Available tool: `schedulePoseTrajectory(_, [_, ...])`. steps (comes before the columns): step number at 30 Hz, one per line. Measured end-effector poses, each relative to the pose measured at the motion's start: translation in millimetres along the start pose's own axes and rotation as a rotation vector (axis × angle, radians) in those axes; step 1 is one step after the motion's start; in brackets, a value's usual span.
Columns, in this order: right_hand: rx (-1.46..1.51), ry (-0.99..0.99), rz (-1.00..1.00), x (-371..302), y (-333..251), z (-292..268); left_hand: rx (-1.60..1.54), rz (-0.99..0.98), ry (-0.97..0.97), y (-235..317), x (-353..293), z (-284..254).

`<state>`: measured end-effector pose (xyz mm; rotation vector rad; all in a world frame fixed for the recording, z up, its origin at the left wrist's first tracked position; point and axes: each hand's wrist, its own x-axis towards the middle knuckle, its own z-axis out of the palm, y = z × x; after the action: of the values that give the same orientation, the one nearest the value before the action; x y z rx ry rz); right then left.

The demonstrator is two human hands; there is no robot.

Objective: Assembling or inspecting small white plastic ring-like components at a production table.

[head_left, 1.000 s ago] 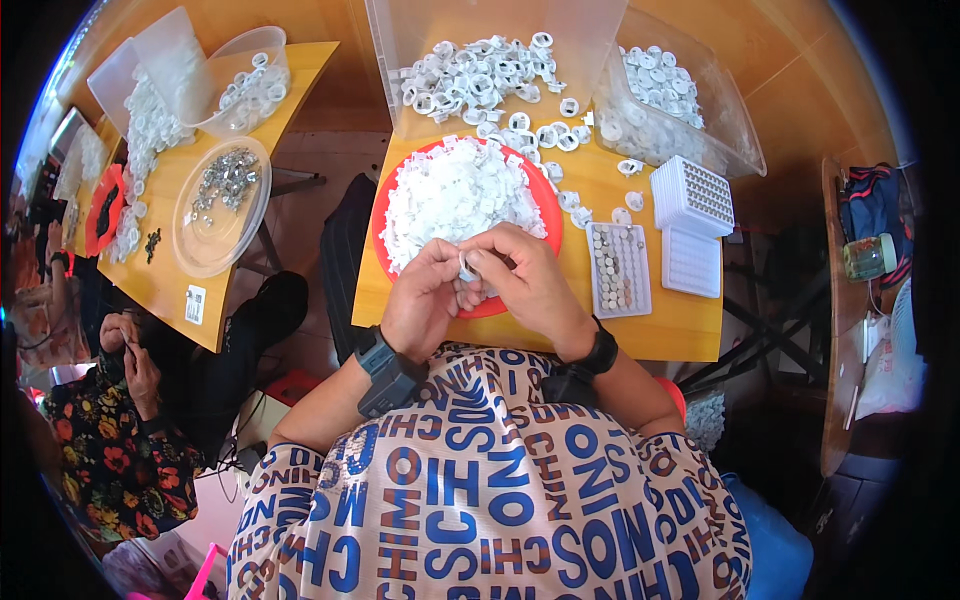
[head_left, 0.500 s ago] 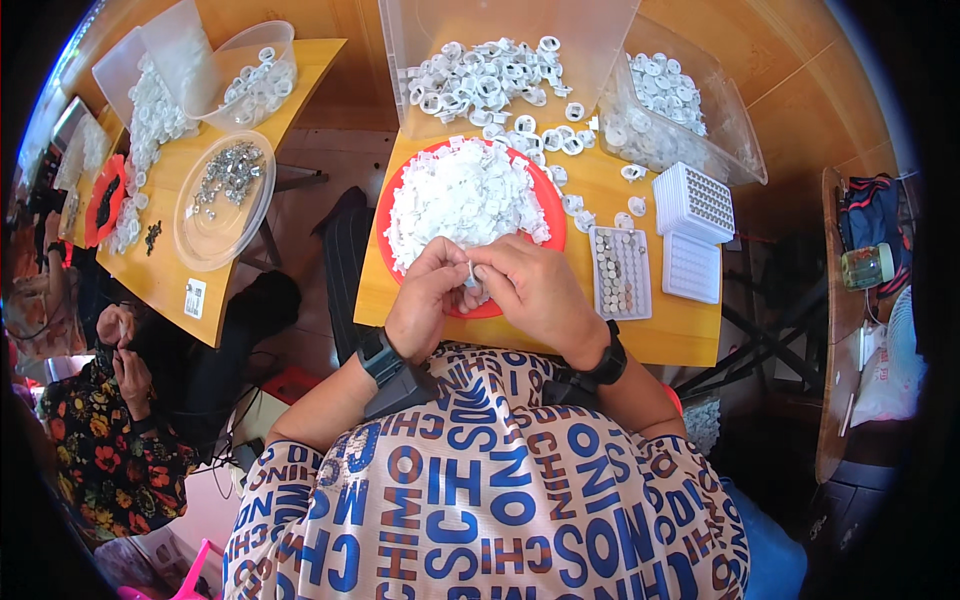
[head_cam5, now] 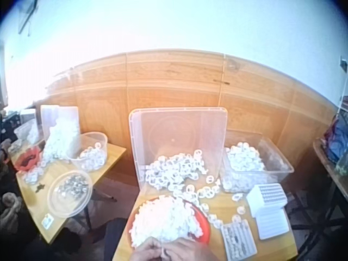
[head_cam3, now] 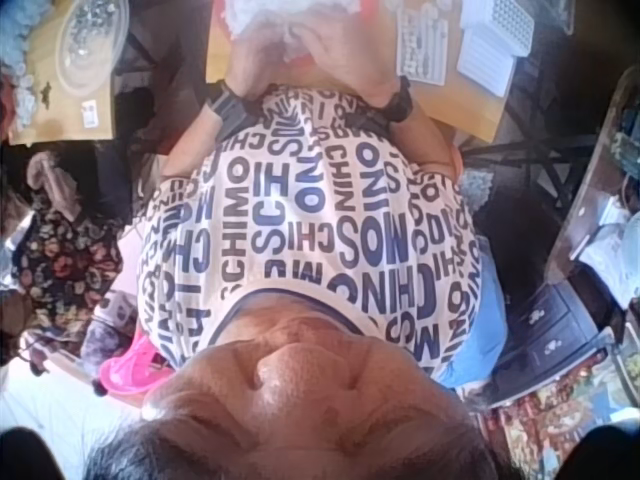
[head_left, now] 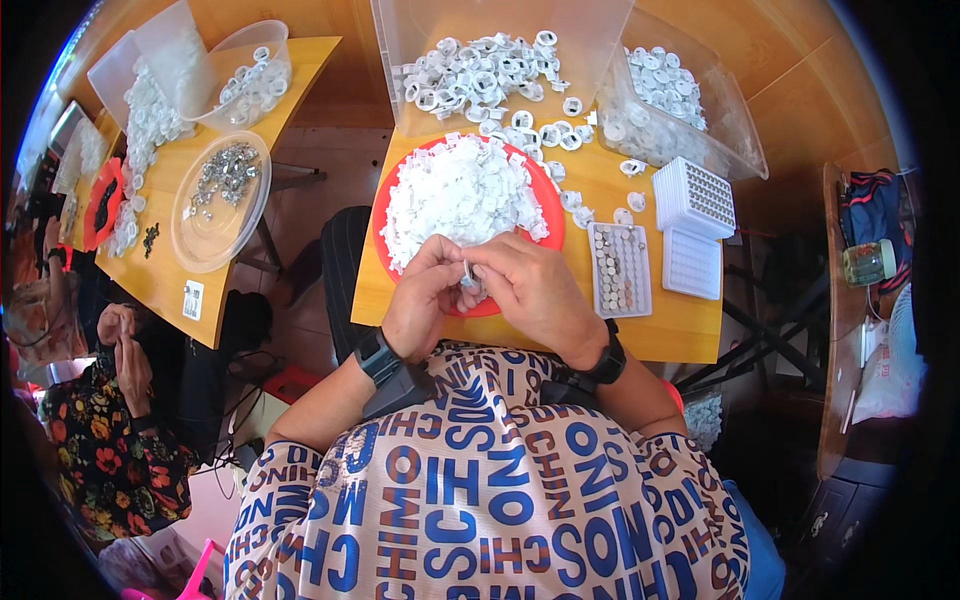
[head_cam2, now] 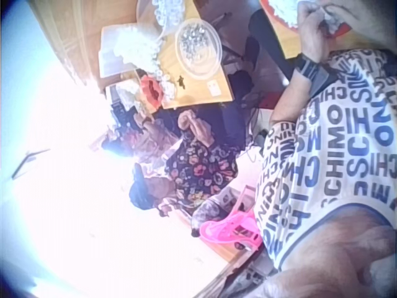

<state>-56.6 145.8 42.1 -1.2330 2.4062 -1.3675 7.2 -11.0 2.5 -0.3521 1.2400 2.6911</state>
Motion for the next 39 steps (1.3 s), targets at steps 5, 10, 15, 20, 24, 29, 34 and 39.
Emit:
schedulePoseTrajectory(5, [-0.045, 0.005, -0.031, 0.5, 0.1, 0.2, -0.002, -0.007, 0.012, 0.1, 0.5, 0.5])
schedulePoseTrajectory(10, [-0.080, 0.009, -0.024, -0.3, 0.4, 3.1, 0.029, 0.000, 0.014, -2.4, 2.0, -1.2])
schedulePoseTrajectory(15, [-0.156, 0.015, -0.070, 1.5, -1.0, 5.1, 0.042, 0.033, 0.024, -4.5, 1.4, 1.3])
schedulePoseTrajectory(20, [-0.180, 0.041, -0.090, 1.4, -0.5, 6.3, 0.061, 0.051, 0.027, -4.1, 1.9, 4.6])
schedulePoseTrajectory(24, [-0.186, 0.054, -0.071, 2.4, -0.8, 6.6, 0.048, 0.064, 0.052, -2.9, 1.4, 8.2])
schedulePoseTrajectory(29, [-0.187, 0.044, -0.074, 2.2, -0.8, 6.2, 0.054, 0.040, 0.051, -3.2, 0.8, 6.0])
schedulePoseTrajectory(34, [-0.128, 0.060, -0.034, 1.5, 5.7, 7.2, -0.009, 0.075, 0.041, -4.3, 4.2, 3.2])
schedulePoseTrajectory(39, [0.048, 0.210, 0.204, 0.7, 8.4, -11.7, -0.143, 0.177, 0.027, 6.5, 3.0, -14.6])
